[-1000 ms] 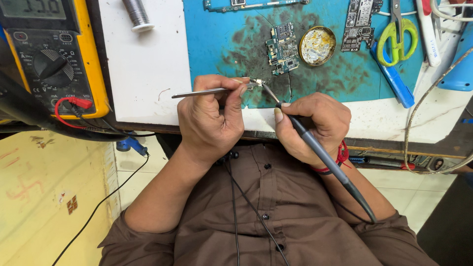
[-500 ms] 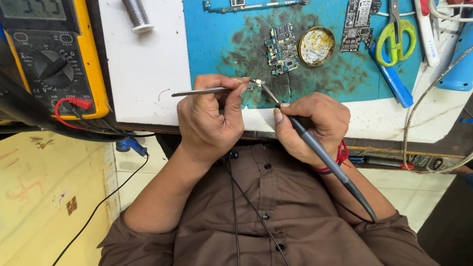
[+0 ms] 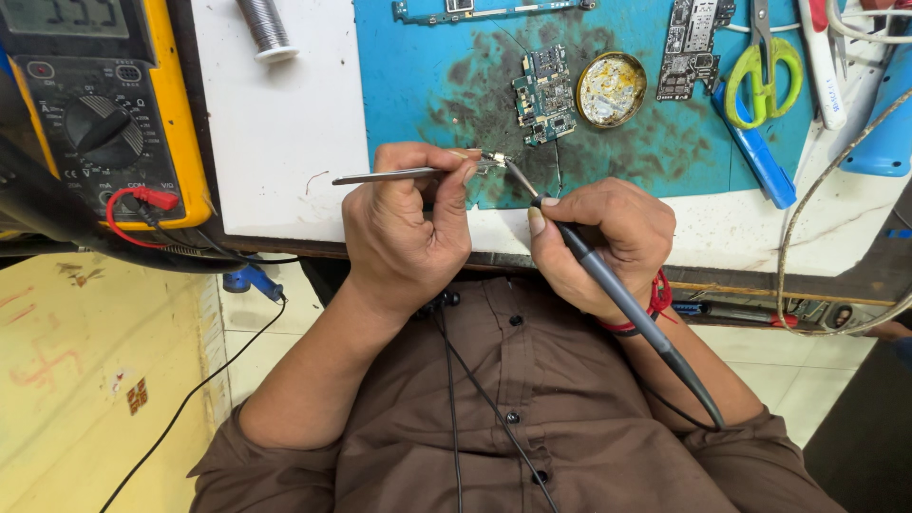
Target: The person uses a soldering iron and tweezers to apply solder to a small circuit board. They repeatedly dip the soldering iron into a tin of flux and then apply it to different points on the board while holding it steady with tweezers.
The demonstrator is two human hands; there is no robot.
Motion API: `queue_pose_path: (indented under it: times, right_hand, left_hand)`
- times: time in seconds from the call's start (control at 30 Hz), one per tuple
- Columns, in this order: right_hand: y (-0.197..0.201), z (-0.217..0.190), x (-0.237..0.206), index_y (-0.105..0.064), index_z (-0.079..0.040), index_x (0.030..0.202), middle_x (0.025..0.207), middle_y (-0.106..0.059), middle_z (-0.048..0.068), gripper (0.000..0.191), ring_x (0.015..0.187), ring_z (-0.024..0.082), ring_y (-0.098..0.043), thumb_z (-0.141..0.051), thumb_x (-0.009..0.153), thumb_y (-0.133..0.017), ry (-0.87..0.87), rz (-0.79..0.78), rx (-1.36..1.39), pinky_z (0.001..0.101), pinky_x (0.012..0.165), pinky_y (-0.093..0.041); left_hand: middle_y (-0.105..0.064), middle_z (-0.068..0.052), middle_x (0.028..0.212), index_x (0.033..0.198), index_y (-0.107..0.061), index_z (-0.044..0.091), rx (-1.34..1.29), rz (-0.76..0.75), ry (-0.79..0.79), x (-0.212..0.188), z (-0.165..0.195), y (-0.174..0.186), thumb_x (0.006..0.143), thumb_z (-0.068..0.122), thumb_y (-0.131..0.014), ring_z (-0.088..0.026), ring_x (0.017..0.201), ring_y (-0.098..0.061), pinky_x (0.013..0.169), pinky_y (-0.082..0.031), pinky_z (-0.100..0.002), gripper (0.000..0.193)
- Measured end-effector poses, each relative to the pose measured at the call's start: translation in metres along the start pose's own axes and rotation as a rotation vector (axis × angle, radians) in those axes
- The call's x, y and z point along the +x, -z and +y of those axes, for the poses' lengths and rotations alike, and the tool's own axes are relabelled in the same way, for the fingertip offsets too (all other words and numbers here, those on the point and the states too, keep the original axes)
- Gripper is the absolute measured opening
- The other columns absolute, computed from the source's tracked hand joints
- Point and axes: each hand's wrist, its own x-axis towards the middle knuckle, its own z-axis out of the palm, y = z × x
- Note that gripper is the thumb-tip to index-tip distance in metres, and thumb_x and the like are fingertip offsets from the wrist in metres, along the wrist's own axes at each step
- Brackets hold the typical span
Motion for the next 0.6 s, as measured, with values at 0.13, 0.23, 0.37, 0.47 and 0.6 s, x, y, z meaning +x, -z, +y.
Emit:
queue_pose_path:
  times: [0.13, 0.23, 0.37, 0.47, 0.6]
  right_hand:
    - [0.0, -0.0005, -0.0002, -0.067, -0.002, 0.094, 0.083, -0.069, 0.01, 0.016, 0.062, 0.017, -0.064, 0.001, 0.087, -0.081, -0.005, -0.002, -0.008, 0.0264, 0.058, -0.047]
    - [0.0, -0.0009, -0.0004, -0.067, -0.002, 0.095, 0.084, -0.069, 0.01, 0.016, 0.063, 0.017, -0.065, 0.001, 0.088, -0.081, -0.006, -0.003, -0.009, 0.0266, 0.059, -0.048]
    - [-0.0003, -0.0008, -0.0003, -0.067, -0.002, 0.094, 0.083, -0.069, 0.01, 0.016, 0.062, 0.017, -0.064, 0.001, 0.087, -0.081, -0.015, -0.003, -0.008, 0.0267, 0.059, -0.047]
    - [0.0003, -0.0001, -0.0002, -0.067, -0.002, 0.093, 0.081, -0.068, 0.01, 0.016, 0.062, 0.017, -0.065, 0.001, 0.086, -0.081, -0.008, -0.009, -0.007, 0.0269, 0.059, -0.047]
    - [0.0005, 0.0004, -0.0005, -0.067, -0.002, 0.093, 0.081, -0.068, 0.01, 0.016, 0.063, 0.018, -0.065, 0.001, 0.086, -0.081, 0.0, -0.011, -0.005, 0.0272, 0.06, -0.048]
  left_hand:
    - [-0.078, -0.009, 0.105, 0.115, -0.049, 0.003, 0.005, -0.008, 0.017, -0.0002, -0.0001, 0.0007, 0.109, 0.004, -0.066, -0.014, 0.085, -0.079, 0.068, -0.062, -0.022, 0.018]
    - [-0.078, -0.009, 0.105, 0.115, -0.049, 0.003, -0.004, -0.006, 0.023, -0.0005, -0.0002, 0.0005, 0.109, 0.004, -0.066, -0.014, 0.085, -0.079, 0.068, -0.062, -0.022, 0.018]
    - [-0.078, -0.009, 0.106, 0.116, -0.049, 0.003, 0.003, -0.001, 0.011, -0.0005, -0.0002, 0.0008, 0.109, 0.003, -0.066, -0.014, 0.083, -0.08, 0.069, -0.062, -0.022, 0.018]
    - [-0.078, -0.009, 0.106, 0.116, -0.049, 0.003, 0.009, -0.001, 0.005, -0.0001, -0.0002, 0.0003, 0.109, 0.003, -0.066, -0.014, 0.082, -0.08, 0.069, -0.062, -0.022, 0.019]
    - [-0.078, -0.01, 0.105, 0.115, -0.049, 0.003, 0.0, -0.003, 0.019, -0.0008, 0.0, 0.0007, 0.109, 0.003, -0.066, -0.014, 0.086, -0.079, 0.068, -0.062, -0.022, 0.018]
